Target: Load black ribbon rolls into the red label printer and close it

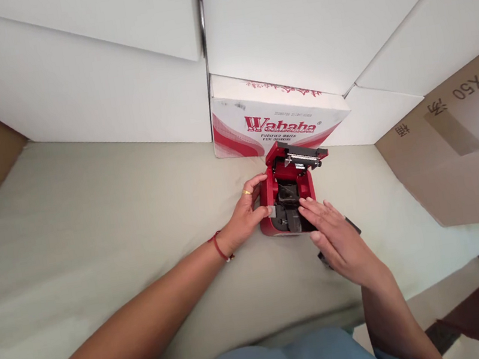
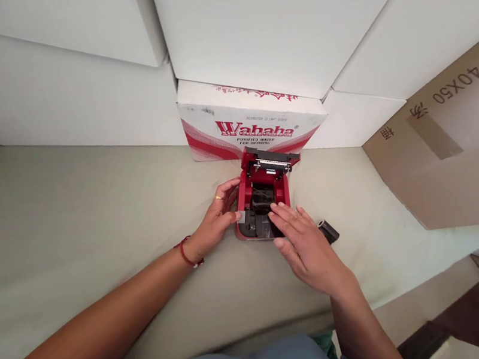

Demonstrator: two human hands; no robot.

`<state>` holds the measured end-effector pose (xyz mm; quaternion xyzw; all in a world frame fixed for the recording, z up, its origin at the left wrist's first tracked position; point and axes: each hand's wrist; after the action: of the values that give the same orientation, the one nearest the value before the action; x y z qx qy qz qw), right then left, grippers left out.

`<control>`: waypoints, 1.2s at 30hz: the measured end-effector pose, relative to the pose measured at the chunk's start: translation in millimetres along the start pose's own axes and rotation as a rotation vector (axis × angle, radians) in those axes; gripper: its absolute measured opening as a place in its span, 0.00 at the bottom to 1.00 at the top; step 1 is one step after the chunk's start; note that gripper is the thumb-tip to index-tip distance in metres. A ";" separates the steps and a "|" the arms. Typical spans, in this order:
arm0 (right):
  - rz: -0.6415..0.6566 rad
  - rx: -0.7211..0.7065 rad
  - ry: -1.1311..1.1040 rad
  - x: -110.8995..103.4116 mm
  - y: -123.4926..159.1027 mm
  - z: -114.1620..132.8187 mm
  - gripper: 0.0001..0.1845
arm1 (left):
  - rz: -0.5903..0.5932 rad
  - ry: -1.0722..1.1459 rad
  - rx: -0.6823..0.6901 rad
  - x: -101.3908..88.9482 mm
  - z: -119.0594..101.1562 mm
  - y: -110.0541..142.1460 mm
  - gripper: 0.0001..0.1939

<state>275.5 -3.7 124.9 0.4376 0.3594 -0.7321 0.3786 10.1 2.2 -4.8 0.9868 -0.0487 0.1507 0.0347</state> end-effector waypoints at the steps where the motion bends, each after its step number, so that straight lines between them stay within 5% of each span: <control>1: -0.006 -0.004 0.017 6.9 5.5 3.5 0.30 | -0.028 -0.038 0.023 0.9 -0.6 2.1 0.38; 4: -0.026 -0.004 0.090 27.0 13.4 10.9 0.35 | -0.213 -0.264 0.182 5.7 -5.8 13.4 0.31; 7: -0.029 0.007 0.157 38.2 12.0 11.9 0.37 | -0.364 -0.543 0.499 13.2 -13.4 28.1 0.30; 12: -0.024 -0.023 0.143 32.5 8.1 5.8 0.37 | -0.213 -0.846 0.842 28.3 -16.6 40.8 0.29; 15: -0.089 -0.063 0.038 17.3 5.3 -1.6 0.34 | -0.186 -0.920 0.856 32.3 -12.9 40.6 0.28; 20: -0.512 0.073 0.160 -14.7 -25.6 -35.0 0.32 | -0.157 -0.934 0.788 30.9 -9.5 40.2 0.29; 22: -0.581 0.125 0.196 -23.3 -47.0 -53.5 0.34 | -0.176 -0.962 0.807 30.5 -10.1 40.8 0.28; 28: -0.488 0.089 0.042 -28.6 -88.9 -71.3 0.34 | -0.157 -0.966 0.789 29.0 -9.0 41.6 0.28; 36: -0.418 0.067 0.050 -8.5 -39.8 -25.2 0.26 | -0.159 -0.957 0.774 27.8 -6.7 42.0 0.28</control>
<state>253.0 38.0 131.4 0.3839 0.4272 -0.7951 0.1946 30.0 -41.3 12.2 0.8866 0.0728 -0.3048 -0.3402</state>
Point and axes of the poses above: each hand's wrist, its own y-axis away from the middle knuckle, its own x-axis out of the palm, z = x × y, and after that the axes turned 15 degrees about -x, right-handed
